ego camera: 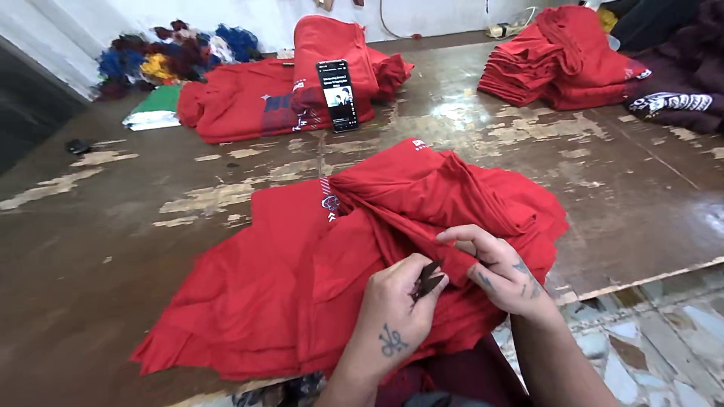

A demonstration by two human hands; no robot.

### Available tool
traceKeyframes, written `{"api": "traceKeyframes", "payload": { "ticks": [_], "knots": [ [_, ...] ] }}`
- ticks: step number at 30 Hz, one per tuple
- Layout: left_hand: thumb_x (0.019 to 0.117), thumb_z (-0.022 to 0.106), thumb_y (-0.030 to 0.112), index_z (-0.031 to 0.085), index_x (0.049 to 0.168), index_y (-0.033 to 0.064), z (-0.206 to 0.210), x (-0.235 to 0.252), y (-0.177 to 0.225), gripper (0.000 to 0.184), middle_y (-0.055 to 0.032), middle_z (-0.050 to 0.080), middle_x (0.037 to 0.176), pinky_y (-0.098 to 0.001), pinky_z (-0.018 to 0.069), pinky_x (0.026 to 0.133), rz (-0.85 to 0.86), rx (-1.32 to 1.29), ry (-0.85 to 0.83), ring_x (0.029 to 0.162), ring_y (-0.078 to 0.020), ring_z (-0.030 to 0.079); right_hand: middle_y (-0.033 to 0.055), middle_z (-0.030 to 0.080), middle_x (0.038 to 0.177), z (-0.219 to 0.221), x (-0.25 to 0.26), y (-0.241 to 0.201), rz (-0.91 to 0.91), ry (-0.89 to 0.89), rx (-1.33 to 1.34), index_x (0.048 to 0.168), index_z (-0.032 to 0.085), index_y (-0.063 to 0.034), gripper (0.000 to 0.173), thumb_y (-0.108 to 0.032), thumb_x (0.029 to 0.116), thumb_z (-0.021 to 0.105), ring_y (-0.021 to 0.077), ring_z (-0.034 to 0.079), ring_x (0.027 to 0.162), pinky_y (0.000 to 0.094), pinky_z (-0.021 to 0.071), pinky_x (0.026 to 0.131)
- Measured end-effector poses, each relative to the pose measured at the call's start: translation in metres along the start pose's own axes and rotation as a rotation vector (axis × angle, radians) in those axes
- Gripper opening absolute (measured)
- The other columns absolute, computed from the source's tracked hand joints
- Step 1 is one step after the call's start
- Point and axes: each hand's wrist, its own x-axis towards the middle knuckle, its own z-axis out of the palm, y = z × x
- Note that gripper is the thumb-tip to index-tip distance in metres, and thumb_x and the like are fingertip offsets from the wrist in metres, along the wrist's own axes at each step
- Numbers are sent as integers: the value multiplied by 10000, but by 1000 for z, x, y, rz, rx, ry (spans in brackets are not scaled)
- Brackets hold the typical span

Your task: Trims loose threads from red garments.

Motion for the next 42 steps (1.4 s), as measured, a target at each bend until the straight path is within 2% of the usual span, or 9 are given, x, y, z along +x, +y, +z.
{"api": "traceKeyframes", "payload": {
  "ticks": [5,9,14,22,26,29,32,35,42],
  "knots": [
    [1011,631,292,667,846,57,-39,-25,3,289,0,628,737,-135,487,606,264,-245,-219,671,3,584,111,693,857,4,0,-3,-41,-58,-158,1238,639,61,332,-46,960,493,97,622,729,247,530,703],
    [1003,648,372,668,843,56,-49,-45,-10,354,1,601,713,-138,464,589,338,-346,-425,662,-7,566,126,760,963,-20,21,-22,-203,-211,-517,1073,747,-48,231,-36,907,588,279,748,885,496,601,789],
    [995,614,264,760,974,26,-40,-43,-32,280,-36,704,829,-177,520,663,35,5,-68,719,-19,617,213,710,1072,-112,65,-14,-66,29,-857,1230,693,-15,272,-105,994,592,383,697,968,597,542,868],
    [1072,516,356,627,814,122,-32,-49,-53,366,95,612,729,-127,477,592,-33,-319,165,657,50,575,141,597,1452,-77,29,47,169,-270,-804,1387,649,-107,533,-465,1002,563,336,493,1415,646,307,1164],
    [1011,608,169,697,1056,84,-33,-52,-51,131,102,655,847,-139,490,573,-77,-408,221,664,41,578,161,687,1314,-18,-1,-5,-165,-141,-915,1239,730,-113,536,-553,987,557,435,562,1327,782,303,1090],
    [1008,642,318,641,866,188,-33,-52,-52,192,135,609,757,-120,473,566,-51,-439,202,643,59,566,48,726,1245,49,-65,-40,-368,-462,-643,1115,760,-173,338,-446,993,602,306,609,1291,605,454,1081],
    [1033,599,315,655,882,158,-32,-52,-51,225,135,610,743,-107,471,573,-48,-382,203,648,69,570,74,757,961,44,-75,-55,-459,-446,-369,1064,762,-113,310,-339,1057,549,200,727,902,356,585,809],
    [1013,590,154,704,1072,27,-32,-50,-51,180,70,675,884,-126,469,584,-38,-337,192,687,48,568,134,724,1052,29,-33,-43,-384,-149,-450,1121,718,-82,264,-288,1036,577,268,692,1017,407,551,917],
    [1025,557,195,731,977,-11,-35,-51,-41,274,-81,693,960,-172,520,766,26,-84,72,880,-42,630,129,719,910,35,-24,-3,-308,-6,-277,864,680,-65,131,-130,934,590,263,688,922,380,541,817]
  ]
}}
